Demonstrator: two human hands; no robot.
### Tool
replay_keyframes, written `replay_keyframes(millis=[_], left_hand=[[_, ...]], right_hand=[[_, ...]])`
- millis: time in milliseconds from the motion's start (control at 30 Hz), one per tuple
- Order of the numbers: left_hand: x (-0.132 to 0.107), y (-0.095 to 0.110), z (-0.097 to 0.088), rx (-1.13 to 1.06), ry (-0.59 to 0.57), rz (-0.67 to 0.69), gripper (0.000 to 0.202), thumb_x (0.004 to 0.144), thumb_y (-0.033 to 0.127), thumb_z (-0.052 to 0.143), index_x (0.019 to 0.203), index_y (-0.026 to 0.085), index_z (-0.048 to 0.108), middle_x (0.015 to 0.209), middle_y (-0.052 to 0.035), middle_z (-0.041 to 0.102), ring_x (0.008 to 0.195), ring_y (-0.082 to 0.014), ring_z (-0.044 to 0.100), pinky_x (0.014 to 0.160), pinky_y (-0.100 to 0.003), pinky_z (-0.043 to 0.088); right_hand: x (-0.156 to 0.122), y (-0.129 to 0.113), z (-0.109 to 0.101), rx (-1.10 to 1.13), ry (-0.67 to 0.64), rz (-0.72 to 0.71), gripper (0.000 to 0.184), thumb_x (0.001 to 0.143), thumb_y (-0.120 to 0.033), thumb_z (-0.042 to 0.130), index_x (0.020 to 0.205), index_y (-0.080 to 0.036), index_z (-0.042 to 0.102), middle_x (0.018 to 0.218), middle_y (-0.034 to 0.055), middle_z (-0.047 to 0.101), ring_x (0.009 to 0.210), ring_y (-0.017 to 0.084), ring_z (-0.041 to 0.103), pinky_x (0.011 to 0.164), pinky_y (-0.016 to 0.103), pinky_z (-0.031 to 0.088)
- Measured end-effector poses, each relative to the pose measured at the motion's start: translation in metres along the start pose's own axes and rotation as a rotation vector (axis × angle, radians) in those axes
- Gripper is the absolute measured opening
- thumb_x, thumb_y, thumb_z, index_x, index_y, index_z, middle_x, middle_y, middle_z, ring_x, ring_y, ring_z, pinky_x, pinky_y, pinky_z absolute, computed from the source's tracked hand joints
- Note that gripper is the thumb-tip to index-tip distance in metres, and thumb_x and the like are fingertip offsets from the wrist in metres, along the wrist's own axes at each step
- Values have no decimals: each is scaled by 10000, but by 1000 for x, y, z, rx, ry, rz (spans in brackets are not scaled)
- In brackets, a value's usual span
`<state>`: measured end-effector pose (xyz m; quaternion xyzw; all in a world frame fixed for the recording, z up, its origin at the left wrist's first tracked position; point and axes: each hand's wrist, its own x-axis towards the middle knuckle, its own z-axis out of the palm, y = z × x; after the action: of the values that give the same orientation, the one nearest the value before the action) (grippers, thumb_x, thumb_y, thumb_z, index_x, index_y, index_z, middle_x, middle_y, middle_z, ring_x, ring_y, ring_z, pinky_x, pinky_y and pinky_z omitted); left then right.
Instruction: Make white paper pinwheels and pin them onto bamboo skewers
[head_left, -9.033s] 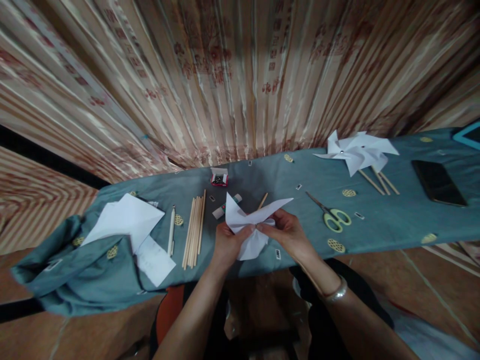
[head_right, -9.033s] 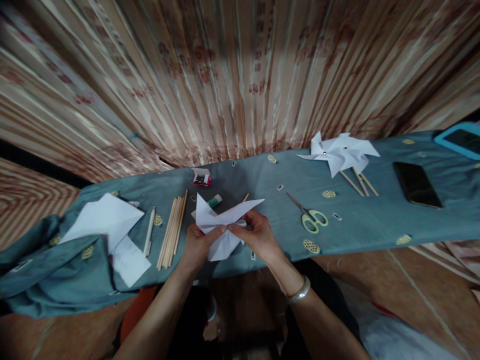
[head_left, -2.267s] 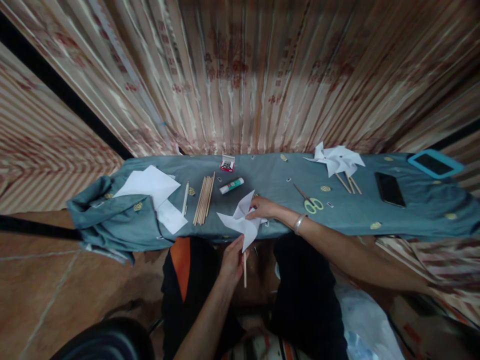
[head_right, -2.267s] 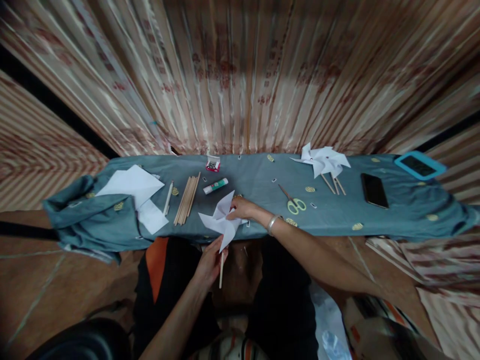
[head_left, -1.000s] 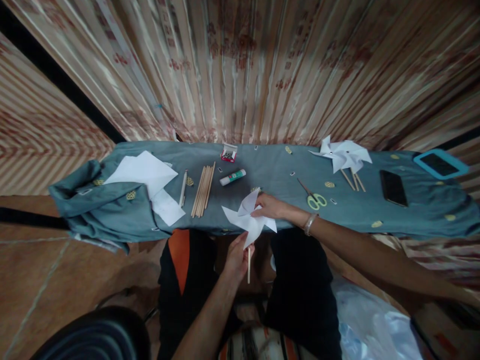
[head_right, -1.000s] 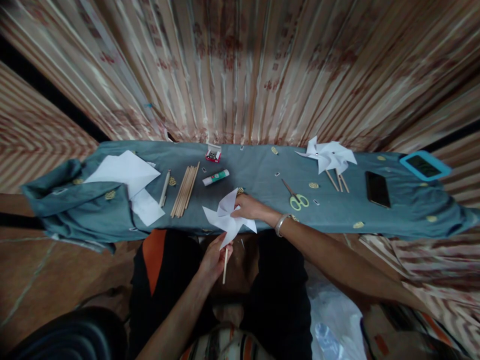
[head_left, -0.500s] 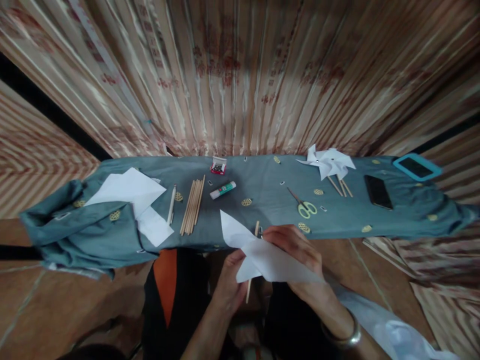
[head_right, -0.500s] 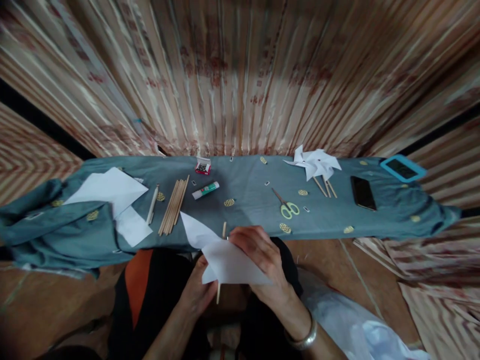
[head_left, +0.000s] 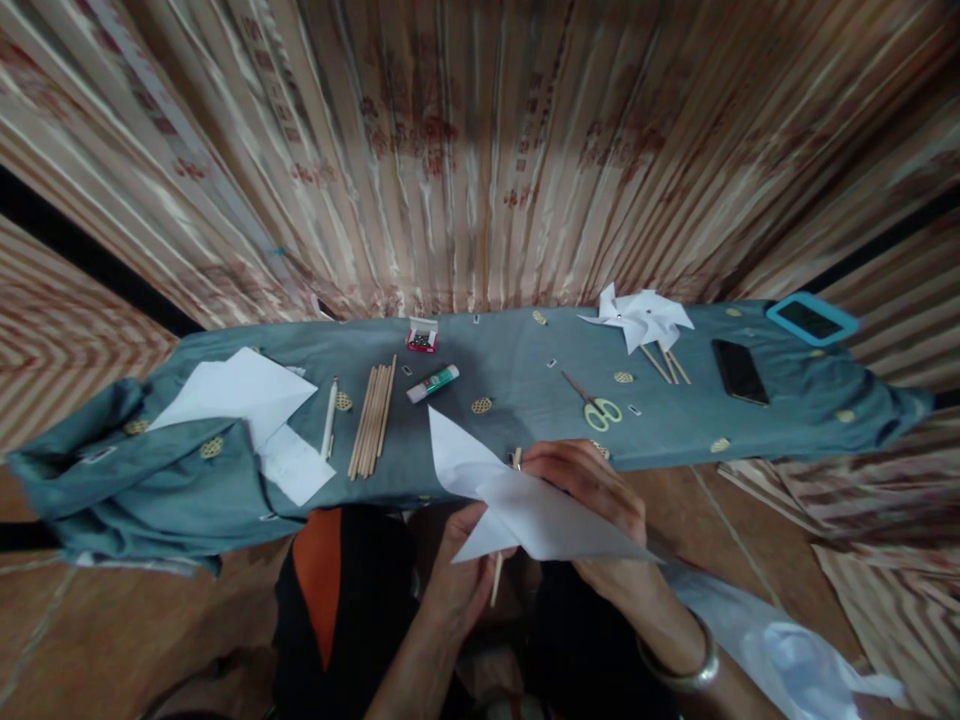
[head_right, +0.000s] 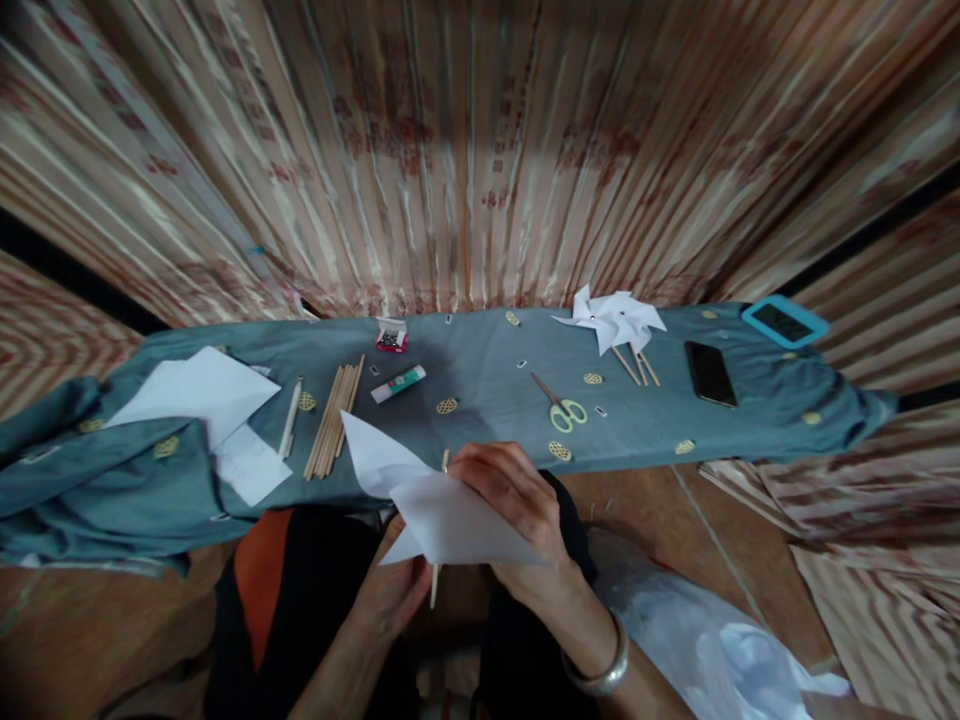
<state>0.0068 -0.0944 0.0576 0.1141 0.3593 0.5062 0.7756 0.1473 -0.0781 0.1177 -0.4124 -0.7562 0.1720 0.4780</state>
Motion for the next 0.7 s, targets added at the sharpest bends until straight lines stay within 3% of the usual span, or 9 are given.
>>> replay_keyframes(millis=[700], left_hand=[[-2,0,4,-38,45,-3,377,394,392,941,549,140,706,452,22,538,434,-68,416,456,-205,344]], right_hand=[[-3,0,1,18,2,20,242,903,-187,580,1131,-253,626,1037,67,695,955,243,650,858,420,512]])
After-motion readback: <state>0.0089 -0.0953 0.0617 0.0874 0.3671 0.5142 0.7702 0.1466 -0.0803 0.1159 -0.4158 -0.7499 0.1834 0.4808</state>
